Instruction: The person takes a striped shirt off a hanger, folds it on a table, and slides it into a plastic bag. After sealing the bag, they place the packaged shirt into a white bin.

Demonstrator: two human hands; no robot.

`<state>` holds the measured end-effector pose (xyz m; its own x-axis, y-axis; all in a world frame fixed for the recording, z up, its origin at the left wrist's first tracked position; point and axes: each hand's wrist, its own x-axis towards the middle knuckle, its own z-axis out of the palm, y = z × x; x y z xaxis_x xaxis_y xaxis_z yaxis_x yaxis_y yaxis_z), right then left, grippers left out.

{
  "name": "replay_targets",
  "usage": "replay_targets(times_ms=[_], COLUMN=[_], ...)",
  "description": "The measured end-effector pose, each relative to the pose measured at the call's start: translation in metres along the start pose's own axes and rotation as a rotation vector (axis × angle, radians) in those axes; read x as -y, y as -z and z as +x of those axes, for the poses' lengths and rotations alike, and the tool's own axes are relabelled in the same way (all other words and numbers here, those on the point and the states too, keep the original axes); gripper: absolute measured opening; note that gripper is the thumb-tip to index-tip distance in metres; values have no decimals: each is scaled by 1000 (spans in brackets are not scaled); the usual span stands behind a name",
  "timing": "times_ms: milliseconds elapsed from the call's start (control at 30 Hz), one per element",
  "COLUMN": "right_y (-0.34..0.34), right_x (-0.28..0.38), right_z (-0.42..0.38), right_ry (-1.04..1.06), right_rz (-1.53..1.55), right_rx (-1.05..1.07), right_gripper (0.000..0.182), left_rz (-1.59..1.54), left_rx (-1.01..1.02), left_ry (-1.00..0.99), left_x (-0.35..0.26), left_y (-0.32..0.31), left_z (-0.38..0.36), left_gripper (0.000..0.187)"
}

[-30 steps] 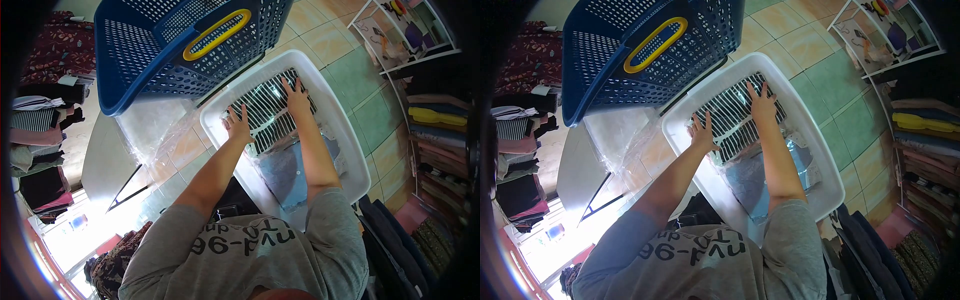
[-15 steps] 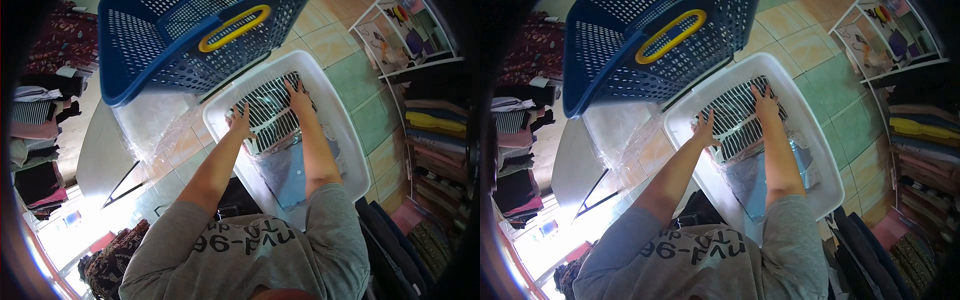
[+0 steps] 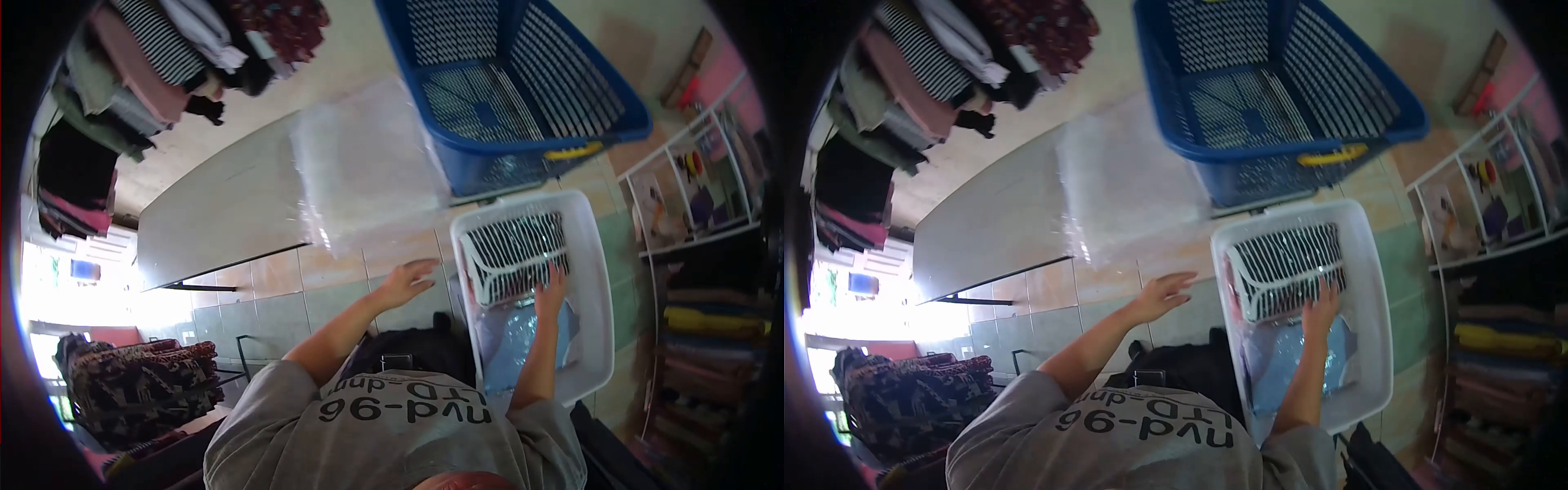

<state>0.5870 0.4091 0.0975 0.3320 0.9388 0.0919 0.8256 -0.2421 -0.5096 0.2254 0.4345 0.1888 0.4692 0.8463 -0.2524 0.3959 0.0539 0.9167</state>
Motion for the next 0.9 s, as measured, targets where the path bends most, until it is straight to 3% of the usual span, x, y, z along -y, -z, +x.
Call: replay_targets(times_ms=[133, 200, 233, 267, 300, 367, 467, 533, 600, 667, 733, 767, 833, 900], right_y=[5, 8, 2, 1, 5, 7, 28, 31, 32, 37, 56, 63, 83, 106], right_x=[38, 69, 85, 105, 132, 186, 286, 339, 387, 430, 477, 497, 544, 595], right_z=[-25, -30, -33, -29, -27, -27, -27, -28, -29, -26, -17, -7, 12, 35], right_ry=[-21, -51, 93, 122, 125, 139, 261, 334, 398, 482, 564, 618, 704, 771], right_rz=[39, 382, 333, 337, 434, 531, 478, 515, 553, 784, 686, 703, 702, 677], right_rx=[10, 87, -22, -36, 27, 130, 210, 215, 222, 389, 423, 421, 399, 368], right_gripper=[50, 46, 43, 43, 41, 39, 37, 36, 35, 32, 30, 30, 29, 28], left_rz=[157, 475, 594, 639, 583, 511, 81, 40, 68, 130, 211, 235, 448, 484], left_rx=[-233, -275, -266, -180, -49, -6, -208, -234, -227, -316, -559, -707, -1015, -1200], left_ry=[141, 218, 266, 483, 684, 825, 1033, 1105, 1109, 1045, 934, 870, 608, 529], left_x=[98, 176, 228, 259, 276, 328, 374, 405, 424, 437, 436, 394, 401, 355], left_y=[58, 78, 83, 85, 91, 89, 76, 66, 62, 73, 114, 150, 203, 269], left_z=[-112, -183, -224, -262, -298, -371, -457, -499, -517, -519, -502, -486, -451, -408], left_gripper=[43, 43, 45, 48, 56, 58, 59, 58, 57, 56, 54, 52, 53, 55])
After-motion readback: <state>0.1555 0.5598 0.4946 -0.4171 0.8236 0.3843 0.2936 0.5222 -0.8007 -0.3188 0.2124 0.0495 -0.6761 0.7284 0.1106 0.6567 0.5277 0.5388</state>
